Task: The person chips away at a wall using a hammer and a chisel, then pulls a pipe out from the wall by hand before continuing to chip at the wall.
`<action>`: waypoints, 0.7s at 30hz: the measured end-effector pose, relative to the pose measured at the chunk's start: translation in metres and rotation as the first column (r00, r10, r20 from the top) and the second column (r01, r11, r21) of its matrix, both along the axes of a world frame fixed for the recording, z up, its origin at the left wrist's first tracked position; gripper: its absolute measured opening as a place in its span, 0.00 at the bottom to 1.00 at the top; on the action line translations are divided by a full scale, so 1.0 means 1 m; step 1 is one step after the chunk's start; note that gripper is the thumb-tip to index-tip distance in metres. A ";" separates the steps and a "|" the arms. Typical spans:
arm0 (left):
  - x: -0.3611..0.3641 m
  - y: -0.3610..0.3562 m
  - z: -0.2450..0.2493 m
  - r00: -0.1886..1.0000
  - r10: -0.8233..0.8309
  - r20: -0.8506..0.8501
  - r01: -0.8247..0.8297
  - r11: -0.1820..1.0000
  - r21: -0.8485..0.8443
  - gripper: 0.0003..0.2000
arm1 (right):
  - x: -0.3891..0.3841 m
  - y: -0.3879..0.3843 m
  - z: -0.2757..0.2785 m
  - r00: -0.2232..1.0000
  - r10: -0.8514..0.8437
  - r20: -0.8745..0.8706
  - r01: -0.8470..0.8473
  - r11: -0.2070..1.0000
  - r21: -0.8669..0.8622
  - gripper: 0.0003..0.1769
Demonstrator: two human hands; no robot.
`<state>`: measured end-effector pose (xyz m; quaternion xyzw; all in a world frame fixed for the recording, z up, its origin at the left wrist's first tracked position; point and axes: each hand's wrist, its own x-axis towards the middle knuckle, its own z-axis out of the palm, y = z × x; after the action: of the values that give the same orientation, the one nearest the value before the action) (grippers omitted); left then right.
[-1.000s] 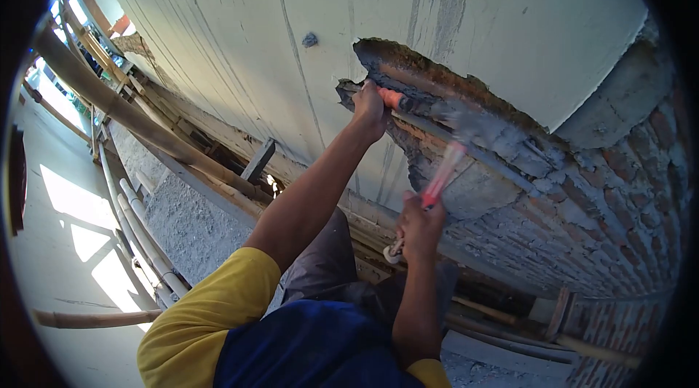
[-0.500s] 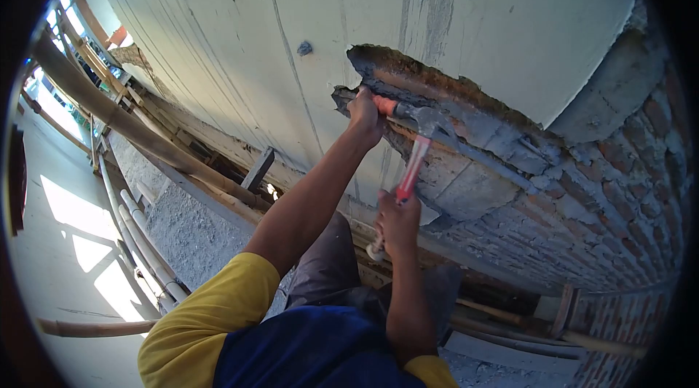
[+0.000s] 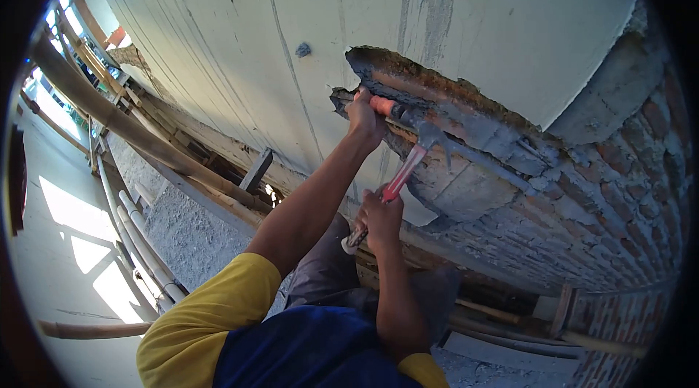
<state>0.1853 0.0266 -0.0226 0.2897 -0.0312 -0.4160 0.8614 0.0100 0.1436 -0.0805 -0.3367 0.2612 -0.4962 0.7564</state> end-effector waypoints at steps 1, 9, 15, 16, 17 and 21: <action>0.001 0.006 0.001 0.999 -0.036 0.011 0.036 0.999 -0.012 0.12 | -0.007 0.009 0.015 0.993 0.027 -0.112 -0.023 0.999 0.034 0.12; 0.008 0.009 0.001 0.987 -0.119 0.105 0.125 0.991 -0.056 0.13 | -0.125 -0.048 0.119 0.724 -0.629 0.283 0.688 0.687 -0.232 0.16; 0.002 0.011 0.006 0.993 -0.071 0.094 0.072 0.997 -0.008 0.13 | -0.044 -0.035 0.069 0.079 -0.859 -0.507 0.383 0.495 -0.780 0.05; 0.001 0.016 0.009 0.987 -0.115 0.116 0.117 0.993 -0.015 0.13 | -0.035 -0.018 0.064 0.384 -0.693 -0.610 0.392 0.720 -0.572 0.05; 0.004 0.021 0.011 0.980 -0.152 0.127 0.156 0.987 -0.026 0.13 | -0.028 -0.005 0.061 0.652 -0.453 -0.608 0.295 0.891 -0.346 0.07; 0.003 0.025 0.016 0.978 -0.144 0.150 0.152 0.987 -0.045 0.13 | -0.048 -0.001 0.082 0.961 -0.157 -0.228 0.146 0.987 -0.067 0.11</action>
<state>0.1885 0.0513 -0.0067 0.2921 -0.1274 -0.4556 0.8312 -0.0375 0.1422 0.0018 -0.3901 0.3605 -0.5162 0.6719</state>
